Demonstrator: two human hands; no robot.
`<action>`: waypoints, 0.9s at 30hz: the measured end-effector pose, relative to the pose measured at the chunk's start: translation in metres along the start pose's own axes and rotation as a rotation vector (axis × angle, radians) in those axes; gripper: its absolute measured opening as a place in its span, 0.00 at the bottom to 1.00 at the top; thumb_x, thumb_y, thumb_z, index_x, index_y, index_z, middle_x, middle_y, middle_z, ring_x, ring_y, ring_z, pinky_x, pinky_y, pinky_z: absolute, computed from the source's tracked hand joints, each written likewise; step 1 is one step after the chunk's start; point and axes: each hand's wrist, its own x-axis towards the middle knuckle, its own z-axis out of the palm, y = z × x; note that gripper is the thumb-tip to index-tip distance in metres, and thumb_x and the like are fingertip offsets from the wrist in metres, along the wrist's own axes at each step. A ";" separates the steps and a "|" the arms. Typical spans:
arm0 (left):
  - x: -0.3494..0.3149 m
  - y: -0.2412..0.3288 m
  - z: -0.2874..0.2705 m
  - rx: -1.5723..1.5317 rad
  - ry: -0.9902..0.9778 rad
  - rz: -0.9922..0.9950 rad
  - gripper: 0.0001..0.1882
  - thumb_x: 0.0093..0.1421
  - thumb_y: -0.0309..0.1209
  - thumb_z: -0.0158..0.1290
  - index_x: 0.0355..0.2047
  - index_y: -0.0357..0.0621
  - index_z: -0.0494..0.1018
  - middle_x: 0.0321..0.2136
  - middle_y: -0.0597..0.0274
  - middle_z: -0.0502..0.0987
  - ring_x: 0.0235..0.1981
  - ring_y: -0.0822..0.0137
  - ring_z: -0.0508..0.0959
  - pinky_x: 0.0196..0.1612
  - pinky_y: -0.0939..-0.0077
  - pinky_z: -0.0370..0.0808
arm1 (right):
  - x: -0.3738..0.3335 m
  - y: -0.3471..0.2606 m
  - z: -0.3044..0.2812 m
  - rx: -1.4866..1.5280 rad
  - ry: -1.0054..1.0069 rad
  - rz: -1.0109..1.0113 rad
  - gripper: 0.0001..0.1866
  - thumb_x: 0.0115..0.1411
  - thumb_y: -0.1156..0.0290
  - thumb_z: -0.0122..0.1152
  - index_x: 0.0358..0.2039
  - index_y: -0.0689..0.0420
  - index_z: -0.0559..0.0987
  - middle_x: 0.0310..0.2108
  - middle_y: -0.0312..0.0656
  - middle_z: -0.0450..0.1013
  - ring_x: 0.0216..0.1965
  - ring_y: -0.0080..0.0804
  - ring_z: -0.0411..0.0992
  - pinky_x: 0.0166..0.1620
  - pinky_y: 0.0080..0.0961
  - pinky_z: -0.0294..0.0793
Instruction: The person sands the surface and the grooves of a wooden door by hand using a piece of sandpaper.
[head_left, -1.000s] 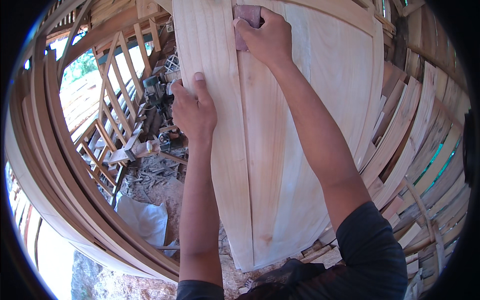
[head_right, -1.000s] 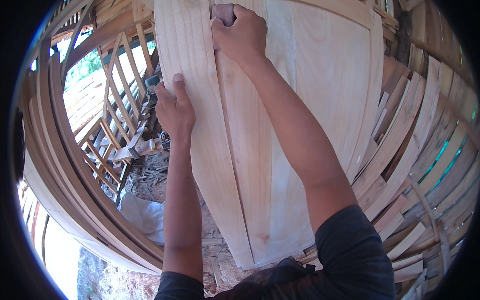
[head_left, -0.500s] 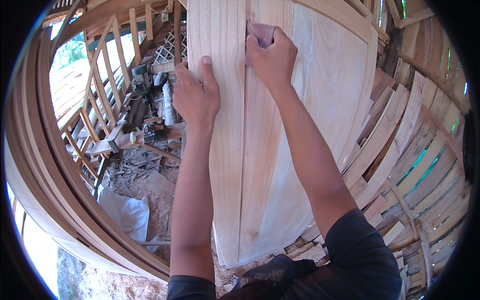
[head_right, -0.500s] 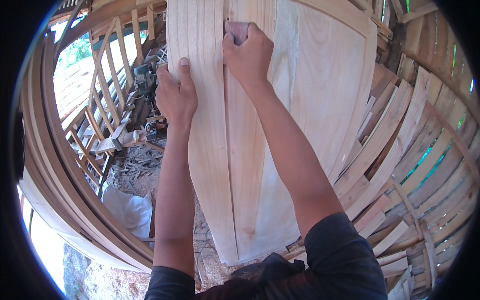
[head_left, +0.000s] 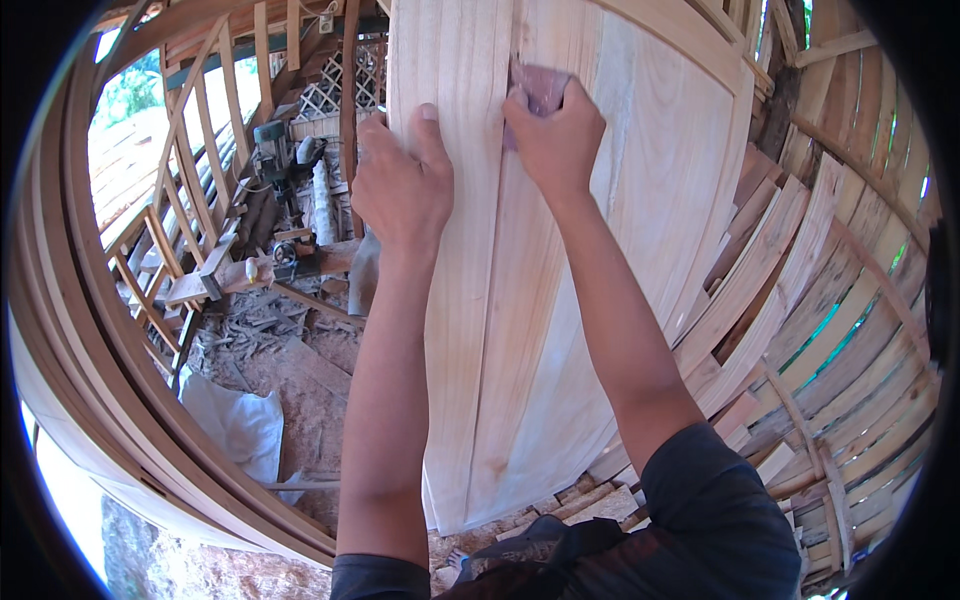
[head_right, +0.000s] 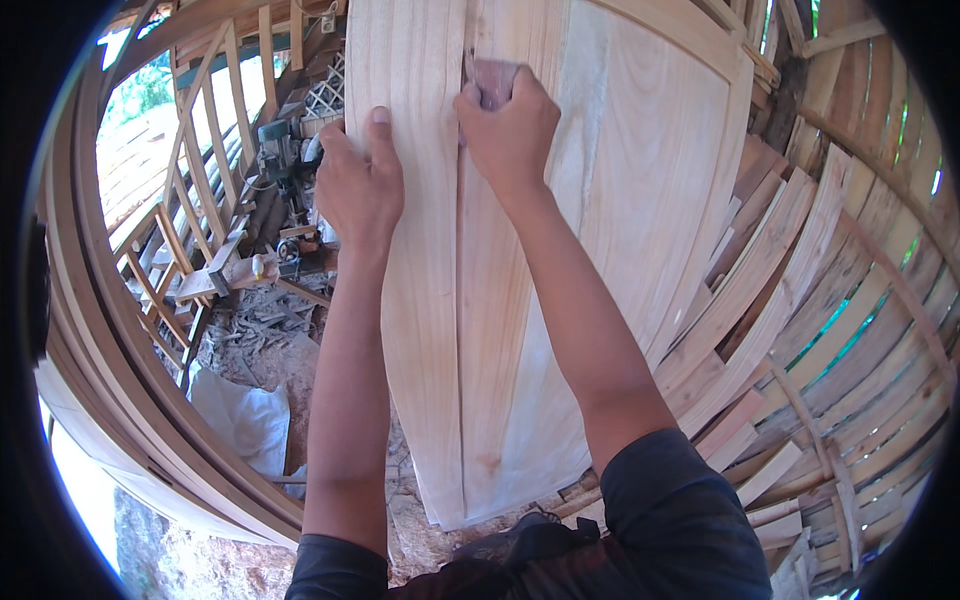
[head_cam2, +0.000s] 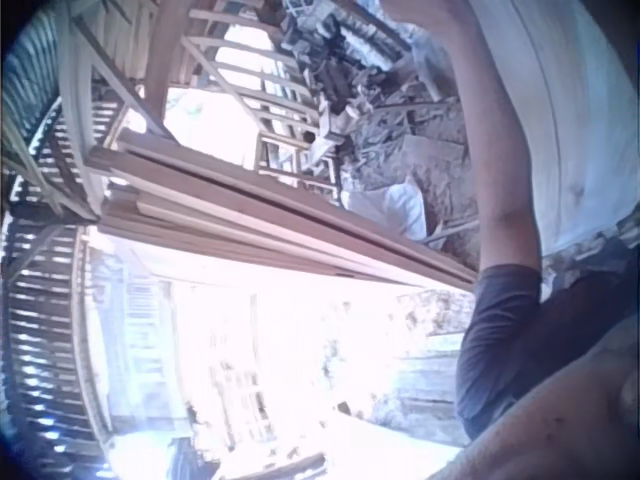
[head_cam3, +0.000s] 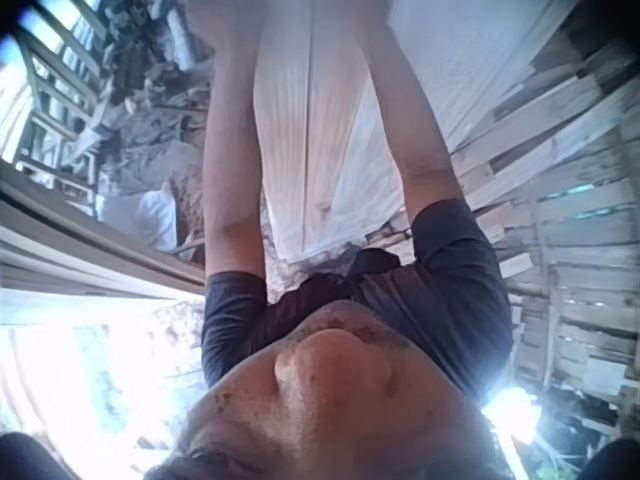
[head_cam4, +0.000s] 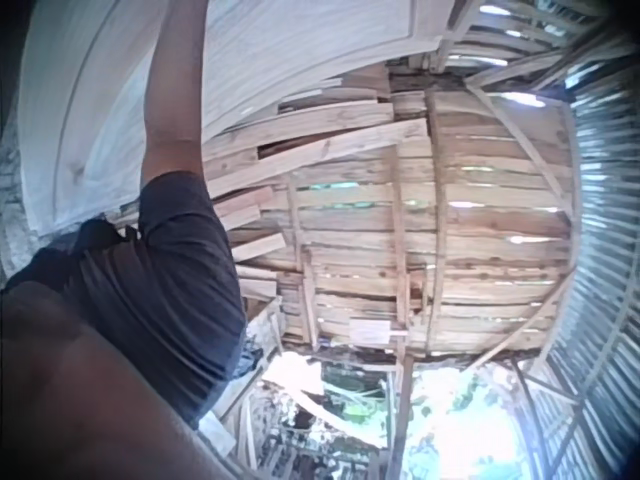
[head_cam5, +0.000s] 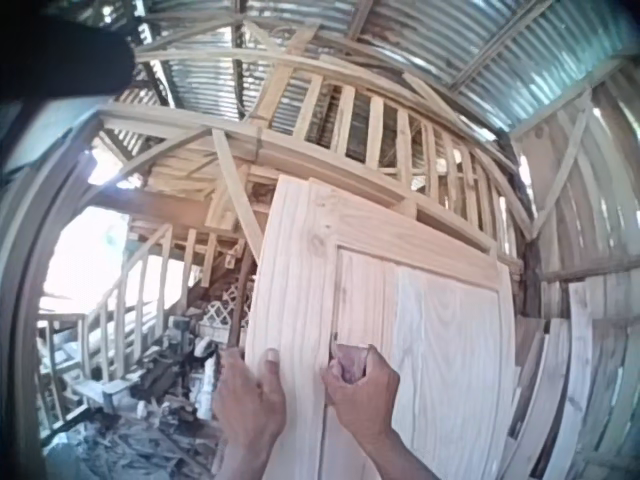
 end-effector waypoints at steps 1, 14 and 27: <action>0.000 0.001 -0.002 -0.007 -0.028 -0.035 0.34 0.72 0.56 0.49 0.54 0.30 0.71 0.35 0.33 0.83 0.39 0.35 0.84 0.44 0.44 0.78 | -0.019 0.006 -0.004 0.006 -0.009 -0.035 0.14 0.54 0.72 0.70 0.40 0.65 0.84 0.33 0.51 0.83 0.34 0.43 0.83 0.41 0.34 0.81; -0.005 0.000 0.004 -0.017 0.090 0.039 0.30 0.72 0.54 0.52 0.50 0.32 0.71 0.30 0.37 0.83 0.32 0.38 0.84 0.35 0.46 0.78 | 0.136 -0.044 -0.057 -0.570 -0.766 -1.403 0.08 0.59 0.71 0.65 0.39 0.46 0.84 0.40 0.28 0.79 0.53 0.29 0.75 0.62 0.43 0.64; -0.001 -0.006 0.010 0.052 0.148 0.083 0.29 0.71 0.53 0.53 0.47 0.33 0.71 0.26 0.41 0.82 0.27 0.41 0.85 0.28 0.48 0.79 | 0.143 -0.040 -0.043 -0.496 -0.748 -1.662 0.04 0.60 0.64 0.59 0.35 0.43 0.80 0.39 0.26 0.71 0.50 0.24 0.71 0.63 0.43 0.60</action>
